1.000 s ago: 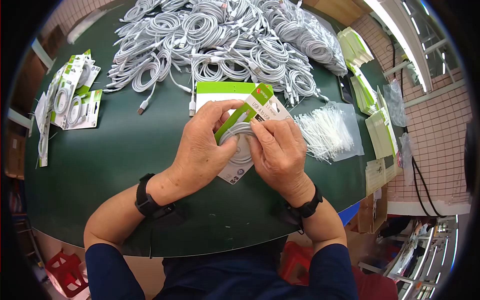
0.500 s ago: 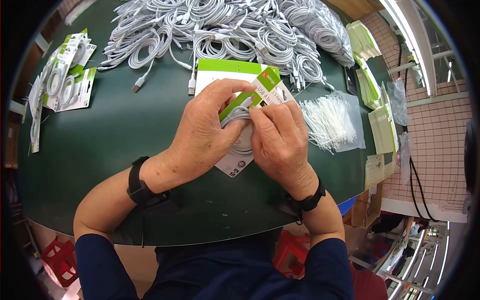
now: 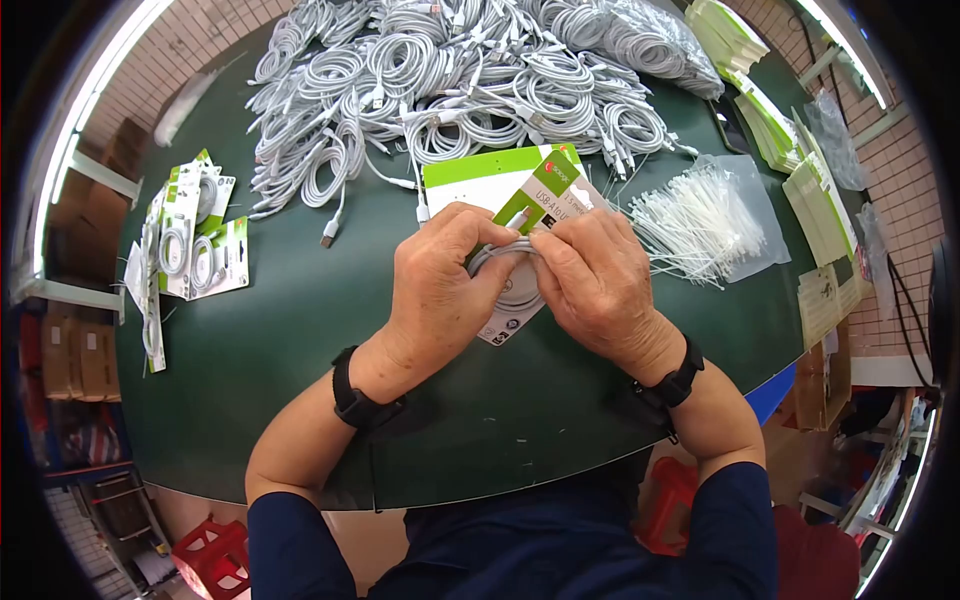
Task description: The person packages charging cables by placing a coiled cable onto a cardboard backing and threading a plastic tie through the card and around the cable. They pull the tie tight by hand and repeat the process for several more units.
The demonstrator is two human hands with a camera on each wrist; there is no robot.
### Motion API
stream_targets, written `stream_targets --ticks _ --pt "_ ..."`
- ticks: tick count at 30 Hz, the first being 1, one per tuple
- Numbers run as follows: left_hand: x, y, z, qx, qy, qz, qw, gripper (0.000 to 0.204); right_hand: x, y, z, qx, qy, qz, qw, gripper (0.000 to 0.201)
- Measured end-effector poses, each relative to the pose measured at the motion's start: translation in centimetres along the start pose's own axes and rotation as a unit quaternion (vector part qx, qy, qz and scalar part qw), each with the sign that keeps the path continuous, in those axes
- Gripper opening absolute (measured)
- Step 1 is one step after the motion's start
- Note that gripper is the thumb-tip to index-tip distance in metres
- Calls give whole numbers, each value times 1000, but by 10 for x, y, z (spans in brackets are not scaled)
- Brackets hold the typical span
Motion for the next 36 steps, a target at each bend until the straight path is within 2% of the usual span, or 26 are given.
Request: stream_targets --ticks 3,10,12,13,15,18,19,20,21,23,24,26,27,29,30,31,33,35,36 --pt "-25 6 9 1 79 -44 996 21 -1 0 -3 -2 -2 7 1000 34" --pt "-17 2 9 -1 61 -17 998 22 0 1 -1 1 -18 -4 1000 31" --pt "-20 3 11 0 85 -28 996 22 1 3 -7 19 -18 -27 999 38" --pt "-22 2 9 10 140 -34 990 23 1 3 -12 27 -15 -40 999 42" --pt "-23 -2 4 38 249 -46 967 25 10 6 -31 72 -25 9 997 49" --pt "-24 -4 -6 55 301 -40 951 29 30 13 -47 133 -112 68 982 61" --pt "-24 -2 -9 68 315 -35 946 29 37 18 -48 149 -154 87 973 65" --pt "-23 -2 -10 54 304 -56 950 29 48 21 -37 126 -240 127 954 68" --pt "-18 -4 -11 63 311 -41 947 30 55 20 -22 103 -374 141 911 67" --pt "-8 -7 -9 74 327 -10 942 30 50 17 12 51 -614 165 770 65" --pt "-6 -8 -5 66 327 -13 943 29 42 15 19 56 -656 167 734 56" --pt "-7 -8 6 48 329 -23 943 28 42 18 22 29 -610 212 763 49" --pt "-5 -9 4 57 269 -18 961 30 42 19 24 15 -587 235 775 46" --pt "-1 -15 -2 73 144 -11 987 36 45 19 22 37 -585 232 776 40" --pt "15 -17 -9 92 52 21 994 39 48 19 23 36 -584 231 777 40" --pt "37 -19 -18 109 -42 51 992 42 51 19 23 36 -585 231 777 40" --pt "61 -23 -17 93 -169 123 973 48 49 19 21 11 -578 221 785 39" --pt "71 -26 -5 29 -232 204 951 51 47 19 19 -3 -574 216 790 38" --pt "70 -27 0 18 -222 212 951 43 46 20 19 -8 -573 215 791 38"
Point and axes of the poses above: each hand's wrist, its own y-axis away from the middle knuckle, its own z-axis out of the palm, x = y × z, the point moved 9 cm from there along -y, towards the middle knuckle, and after that the axes turned 15 degrees about -x, right-handed, at the moved point
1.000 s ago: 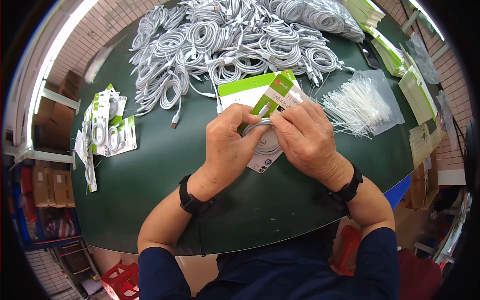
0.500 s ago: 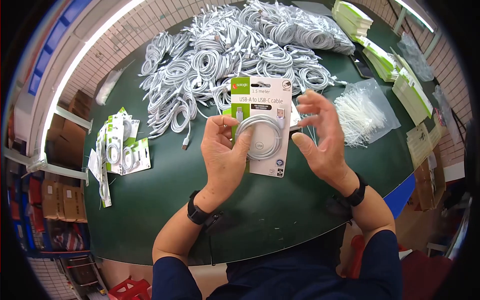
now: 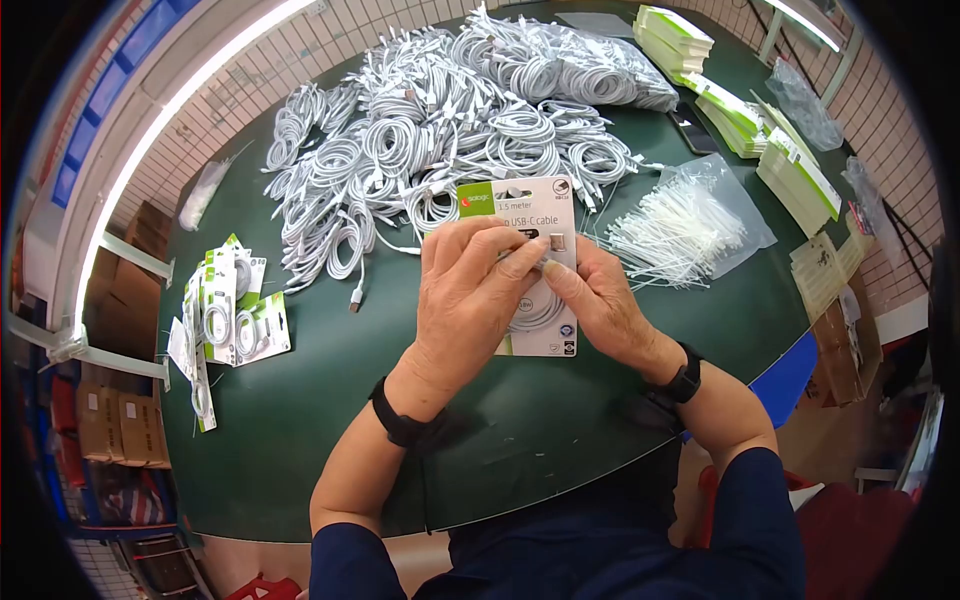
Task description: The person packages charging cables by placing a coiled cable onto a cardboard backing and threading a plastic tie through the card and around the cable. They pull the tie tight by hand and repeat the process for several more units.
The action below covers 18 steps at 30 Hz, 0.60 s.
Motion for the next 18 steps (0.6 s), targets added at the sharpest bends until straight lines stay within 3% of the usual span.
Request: stream_targets --ticks 6,12,18 --pt "-6 13 11 40 49 19 998 35 1 5 4 12 -12 -10 1000 39" --pt "14 14 24 6 27 31 999 29 1 13 0 95 -23 -16 995 30" --pt "14 10 26 1 50 16 999 34 3 9 -18 103 11 27 994 25"
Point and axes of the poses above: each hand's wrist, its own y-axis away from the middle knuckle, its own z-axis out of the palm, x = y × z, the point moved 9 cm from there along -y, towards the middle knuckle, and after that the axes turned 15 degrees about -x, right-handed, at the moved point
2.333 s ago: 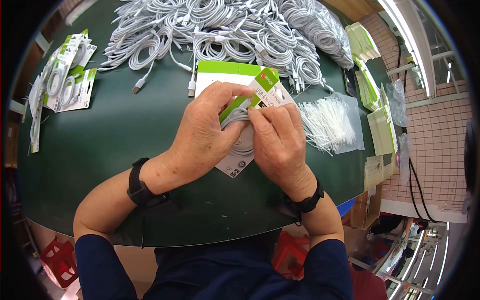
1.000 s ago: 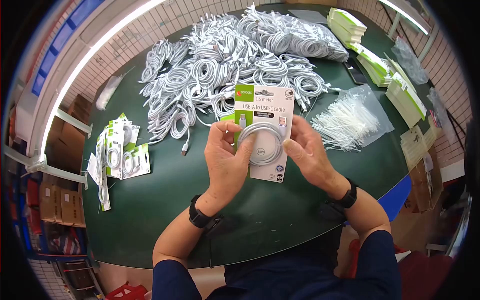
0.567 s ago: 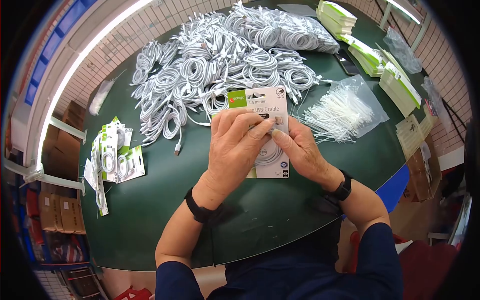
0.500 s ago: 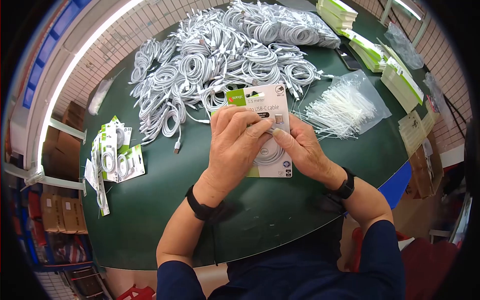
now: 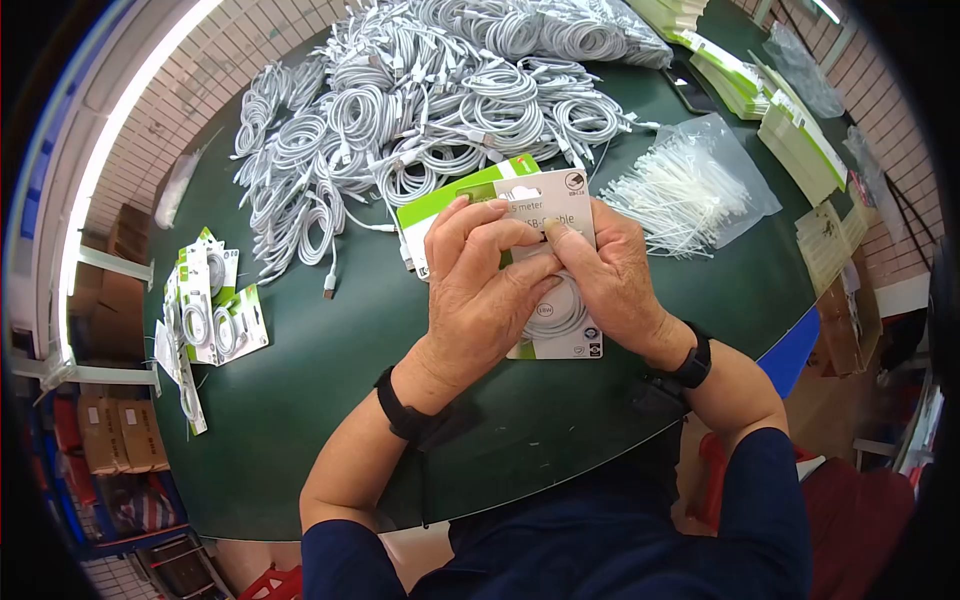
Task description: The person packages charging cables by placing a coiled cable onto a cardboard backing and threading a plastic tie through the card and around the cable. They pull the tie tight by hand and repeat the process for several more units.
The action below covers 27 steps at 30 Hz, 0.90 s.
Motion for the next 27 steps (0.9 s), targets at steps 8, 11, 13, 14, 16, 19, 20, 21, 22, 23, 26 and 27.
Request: stream_targets --ticks 8,11,13,14,16,19,20,21,22,23,26,27 --pt "-10 2 -6 22 19 -49 998 36 -6 -1 -10 34 24 -8 999 27" --pt "-10 3 -4 20 23 -61 998 35 -3 -2 -10 35 5 -10 999 27" --pt "-10 3 -1 22 39 -70 997 34 -2 -1 -9 38 7 -15 999 27" --pt "-12 4 0 23 49 -73 996 34 -2 -1 -9 40 10 -14 999 27" --pt "-13 6 4 27 57 -72 995 32 -2 -1 -8 44 10 -17 999 27" --pt "-13 6 9 31 51 -58 997 31 0 -2 -8 47 10 -24 999 27" --pt "-12 5 10 29 49 -51 997 31 1 -2 -9 47 16 -23 999 27" --pt "-12 5 11 28 47 -45 998 30 3 -2 -9 47 22 -22 998 27" --pt "-12 5 12 21 53 -44 997 29 2 -1 -8 46 26 -24 998 27" --pt "-13 4 12 15 59 -43 997 29 -1 -2 -8 44 29 -27 998 27" --pt "-12 1 12 3 63 -40 997 29 -1 -2 -7 44 35 -29 998 27" --pt "-12 1 12 1 62 -40 997 29 -1 -2 -8 44 36 -28 998 27"
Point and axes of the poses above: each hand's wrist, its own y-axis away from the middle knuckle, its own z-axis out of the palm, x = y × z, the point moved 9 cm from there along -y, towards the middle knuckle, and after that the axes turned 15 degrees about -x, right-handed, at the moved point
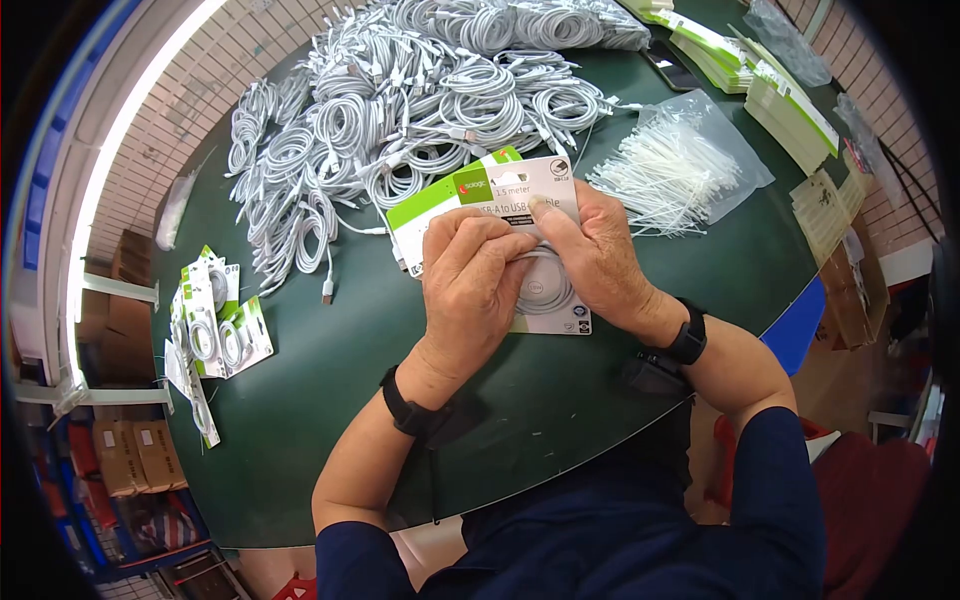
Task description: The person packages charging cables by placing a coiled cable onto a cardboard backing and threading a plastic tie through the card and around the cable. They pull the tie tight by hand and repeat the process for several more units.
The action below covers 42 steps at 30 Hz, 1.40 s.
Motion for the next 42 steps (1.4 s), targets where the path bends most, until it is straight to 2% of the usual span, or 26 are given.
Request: stream_targets --ticks 18,24,33,39,42 --pt "-10 3 3 -28 43 -15 999 35 8 1 8 -28 -64 29 997 28" --pt "-9 2 1 -30 55 -7 998 31 8 2 8 -27 -55 48 997 27" --pt "-8 5 5 -53 45 -7 998 25 13 2 11 -32 -108 59 992 27" --pt "-5 6 5 -66 14 1 998 27 17 0 8 -28 -71 69 995 27" --pt "-16 13 4 -19 69 -30 997 34 17 -4 6 -37 0 44 998 26"
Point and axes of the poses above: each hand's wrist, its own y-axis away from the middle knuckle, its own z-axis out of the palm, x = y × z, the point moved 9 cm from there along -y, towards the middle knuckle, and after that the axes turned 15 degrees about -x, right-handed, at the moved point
